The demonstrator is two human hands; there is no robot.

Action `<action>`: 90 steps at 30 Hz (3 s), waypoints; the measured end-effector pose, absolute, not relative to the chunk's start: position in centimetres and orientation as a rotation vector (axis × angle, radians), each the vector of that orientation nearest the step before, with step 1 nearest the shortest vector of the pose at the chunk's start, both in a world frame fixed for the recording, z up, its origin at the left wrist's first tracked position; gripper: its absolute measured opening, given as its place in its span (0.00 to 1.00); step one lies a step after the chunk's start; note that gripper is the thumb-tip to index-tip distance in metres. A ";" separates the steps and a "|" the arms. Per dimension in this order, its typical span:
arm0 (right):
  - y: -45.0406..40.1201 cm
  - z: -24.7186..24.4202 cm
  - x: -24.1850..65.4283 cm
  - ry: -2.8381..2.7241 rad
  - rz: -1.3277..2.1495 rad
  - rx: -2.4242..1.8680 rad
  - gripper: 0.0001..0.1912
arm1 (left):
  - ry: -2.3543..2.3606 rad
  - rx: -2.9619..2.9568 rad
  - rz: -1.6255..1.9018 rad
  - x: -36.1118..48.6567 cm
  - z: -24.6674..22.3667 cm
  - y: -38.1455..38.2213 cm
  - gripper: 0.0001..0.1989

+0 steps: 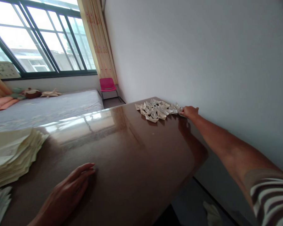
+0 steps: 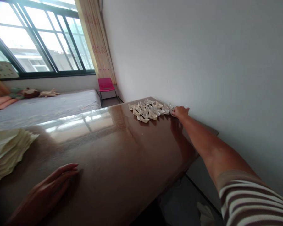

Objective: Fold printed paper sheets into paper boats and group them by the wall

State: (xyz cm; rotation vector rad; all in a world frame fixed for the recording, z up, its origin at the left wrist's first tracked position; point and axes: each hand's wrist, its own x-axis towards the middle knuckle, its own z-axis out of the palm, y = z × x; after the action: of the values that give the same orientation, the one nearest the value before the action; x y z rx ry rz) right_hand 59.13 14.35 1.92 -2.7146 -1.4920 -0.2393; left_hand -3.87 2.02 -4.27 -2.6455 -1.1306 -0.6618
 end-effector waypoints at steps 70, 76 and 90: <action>6.8 -3.7 19.5 -2.471 0.552 -0.720 0.13 | -2.435 -1.737 0.136 -17.8 10.4 -7.3 0.21; 6.8 -3.5 19.5 -2.460 0.590 -0.714 0.12 | -2.310 -1.795 0.147 -10.0 8.1 -6.6 0.19; 10.8 -3.5 23.5 -2.276 0.239 -1.195 0.11 | -1.513 -2.622 -0.205 5.1 -0.4 1.9 0.11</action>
State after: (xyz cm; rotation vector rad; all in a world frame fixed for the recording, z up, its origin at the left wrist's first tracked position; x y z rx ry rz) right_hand 23.49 10.76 -3.47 -1.1946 -2.2760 0.2392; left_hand 5.05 1.89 -0.38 -2.6217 -1.5129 -0.2051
